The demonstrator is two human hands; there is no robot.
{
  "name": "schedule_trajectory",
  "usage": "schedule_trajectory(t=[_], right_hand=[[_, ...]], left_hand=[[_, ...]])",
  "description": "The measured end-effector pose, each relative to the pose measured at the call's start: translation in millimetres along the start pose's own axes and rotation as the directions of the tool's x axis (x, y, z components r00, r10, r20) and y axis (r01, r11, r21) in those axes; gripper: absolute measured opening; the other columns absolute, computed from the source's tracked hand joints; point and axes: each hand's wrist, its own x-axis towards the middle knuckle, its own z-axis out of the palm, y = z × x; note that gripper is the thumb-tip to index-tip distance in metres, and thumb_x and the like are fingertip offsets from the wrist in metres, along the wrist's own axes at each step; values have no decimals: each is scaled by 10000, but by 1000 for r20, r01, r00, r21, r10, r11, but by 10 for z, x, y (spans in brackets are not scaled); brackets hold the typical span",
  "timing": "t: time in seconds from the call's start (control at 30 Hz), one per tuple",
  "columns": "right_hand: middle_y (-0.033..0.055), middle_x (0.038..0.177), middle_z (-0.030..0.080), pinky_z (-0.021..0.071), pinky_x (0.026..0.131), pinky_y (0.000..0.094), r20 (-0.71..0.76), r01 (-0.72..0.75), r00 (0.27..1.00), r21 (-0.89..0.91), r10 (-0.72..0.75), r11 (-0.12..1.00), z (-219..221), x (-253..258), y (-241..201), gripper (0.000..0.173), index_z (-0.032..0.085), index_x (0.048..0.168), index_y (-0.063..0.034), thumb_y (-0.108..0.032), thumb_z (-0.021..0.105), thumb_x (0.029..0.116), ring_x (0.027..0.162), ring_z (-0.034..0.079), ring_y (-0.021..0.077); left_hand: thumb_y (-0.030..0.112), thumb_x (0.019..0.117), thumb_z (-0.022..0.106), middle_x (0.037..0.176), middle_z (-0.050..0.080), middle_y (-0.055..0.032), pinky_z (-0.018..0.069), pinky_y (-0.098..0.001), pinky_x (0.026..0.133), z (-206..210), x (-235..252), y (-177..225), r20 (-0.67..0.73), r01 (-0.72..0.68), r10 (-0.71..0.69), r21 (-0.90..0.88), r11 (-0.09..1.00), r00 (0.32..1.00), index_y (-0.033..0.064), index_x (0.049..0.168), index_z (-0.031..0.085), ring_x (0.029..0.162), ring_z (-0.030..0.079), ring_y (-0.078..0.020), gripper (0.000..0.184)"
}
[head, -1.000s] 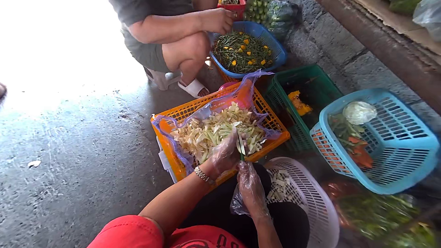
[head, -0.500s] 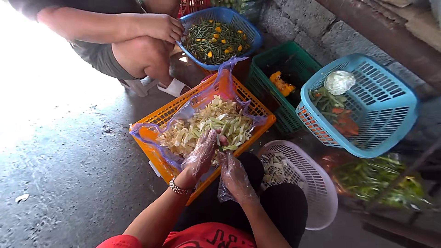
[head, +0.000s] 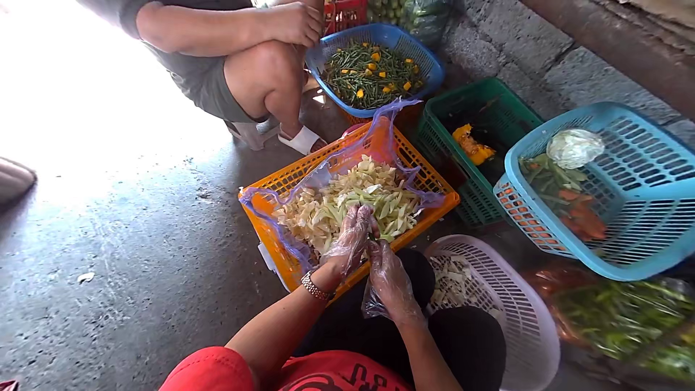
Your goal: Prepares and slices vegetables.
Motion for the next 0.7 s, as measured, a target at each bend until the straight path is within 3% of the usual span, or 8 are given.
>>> schedule_trajectory(t=[0.1,0.23,0.33,0.43,0.5,0.57,0.63,0.7], right_hand=[[199,1044,662,500,913,428,-21,30,999,133,-27,991,-25,18,75,444,581,1275,60,-287,355,1115,990,645,259],[-79,620,435,383,462,171,172,-85,984,647,-37,758,-100,93,211,422,572,1000,-78,-298,233,1123,475,387,4],[-86,570,429,351,405,166,241,-212,970,799,23,563,-157,89,231,470,580,990,-113,-353,197,1123,419,362,4],[-84,564,406,345,400,178,227,-239,970,811,89,535,-157,79,250,489,572,1028,-117,-399,182,1119,416,357,14],[-82,561,399,342,399,178,225,-245,969,811,103,531,-152,73,244,497,576,1043,-114,-403,179,1119,416,358,19],[-77,554,406,344,395,178,225,-241,970,826,94,509,-142,75,274,504,580,1060,-107,-400,174,1119,409,363,22],[-79,548,411,349,384,167,235,-240,970,851,69,468,-142,75,310,501,567,1057,-109,-397,162,1119,399,365,15],[-81,546,416,354,380,164,242,-242,969,865,57,438,-152,68,324,499,565,1052,-110,-399,165,1119,395,373,14]], left_hand=[[164,1105,302,821,641,-8,549,-256,790,-86,27,19,139,-22,21,5,1000,990,-32,1240,498,785,649,-87,309],[143,1089,334,1005,683,-45,546,-308,888,-311,240,-46,345,25,12,-103,994,939,-3,1291,528,912,665,-117,315],[125,1085,393,1025,674,-53,553,-302,888,-361,300,64,254,15,-21,28,1000,967,8,1248,550,918,664,-110,255],[292,1076,473,1513,485,-99,443,-430,1076,-447,212,303,212,41,-121,348,937,970,120,1540,399,1319,518,-219,501],[400,1064,489,1600,394,-88,400,-465,1106,-481,152,451,204,35,-143,458,888,968,163,1578,361,1398,453,-249,581],[391,1066,483,1515,504,-85,447,-443,1057,-558,291,385,246,-98,-28,487,868,969,152,1502,492,1311,536,-220,497],[329,1074,491,1239,666,-81,511,-372,904,-650,406,289,274,-264,140,490,831,951,113,1301,656,1049,632,-148,354],[274,1053,548,931,653,-90,492,-360,718,-741,468,215,273,-327,200,578,748,941,63,1087,664,783,595,-149,243]])
